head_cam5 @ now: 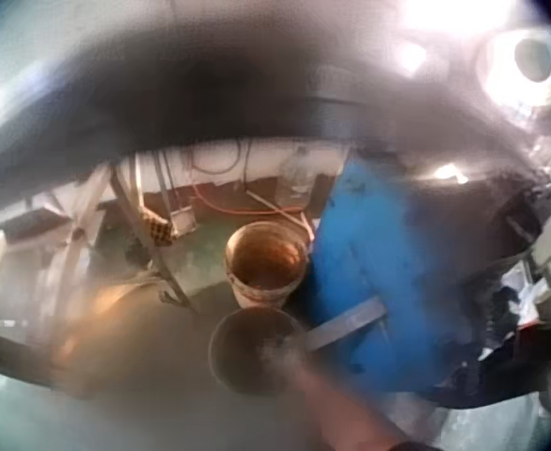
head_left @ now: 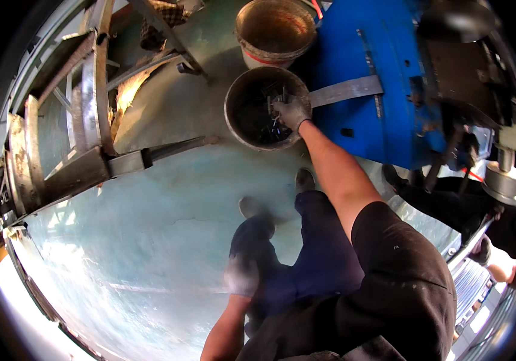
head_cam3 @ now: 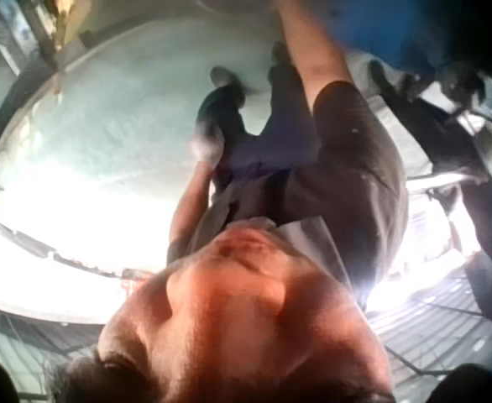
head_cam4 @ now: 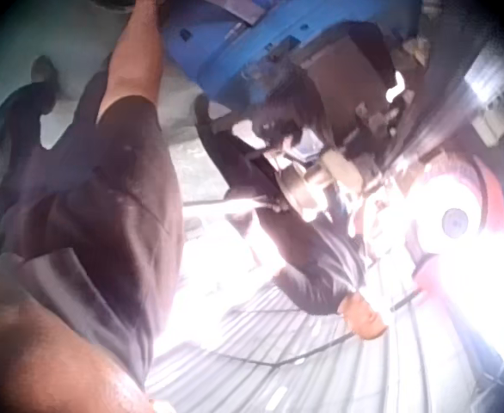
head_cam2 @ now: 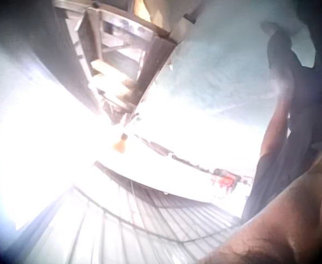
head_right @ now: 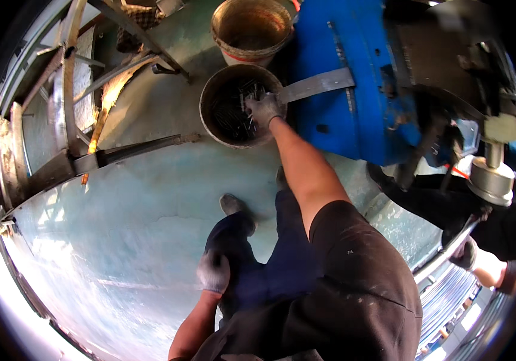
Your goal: The person measures and marks a metal rod using a tape measure and marker, then secures it in a metal cutting machine. They operate the machine to cut the rod and remove the cut pieces, repeating the process with additional rods.
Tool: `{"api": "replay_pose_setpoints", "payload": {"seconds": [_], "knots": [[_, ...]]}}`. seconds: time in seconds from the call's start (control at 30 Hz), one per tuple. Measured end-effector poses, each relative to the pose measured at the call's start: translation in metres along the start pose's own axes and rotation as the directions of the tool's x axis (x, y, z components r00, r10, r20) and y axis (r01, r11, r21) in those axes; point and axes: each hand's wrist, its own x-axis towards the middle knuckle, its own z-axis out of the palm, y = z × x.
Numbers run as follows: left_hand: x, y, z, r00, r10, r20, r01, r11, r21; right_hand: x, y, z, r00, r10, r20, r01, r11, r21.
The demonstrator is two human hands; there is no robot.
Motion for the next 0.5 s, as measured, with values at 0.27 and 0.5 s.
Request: {"api": "replay_pose_setpoints", "payload": {"seconds": [0.27, 0.5], "knots": [[0.096, 0.086, -0.058, 0.955, 0.202, 0.215, -0.024, 0.781, -0.624, -0.215, -0.105, -0.043, 0.991, -0.091, 0.097, 0.014, 0.797, 0.604], [0.106, 0.237, -0.137, 0.814, 0.413, 0.409, 0.436, 0.03, -0.899, -0.405, -0.193, -0.093, 0.749, -0.654, 0.109, 0.599, 0.737, 0.313]]}}
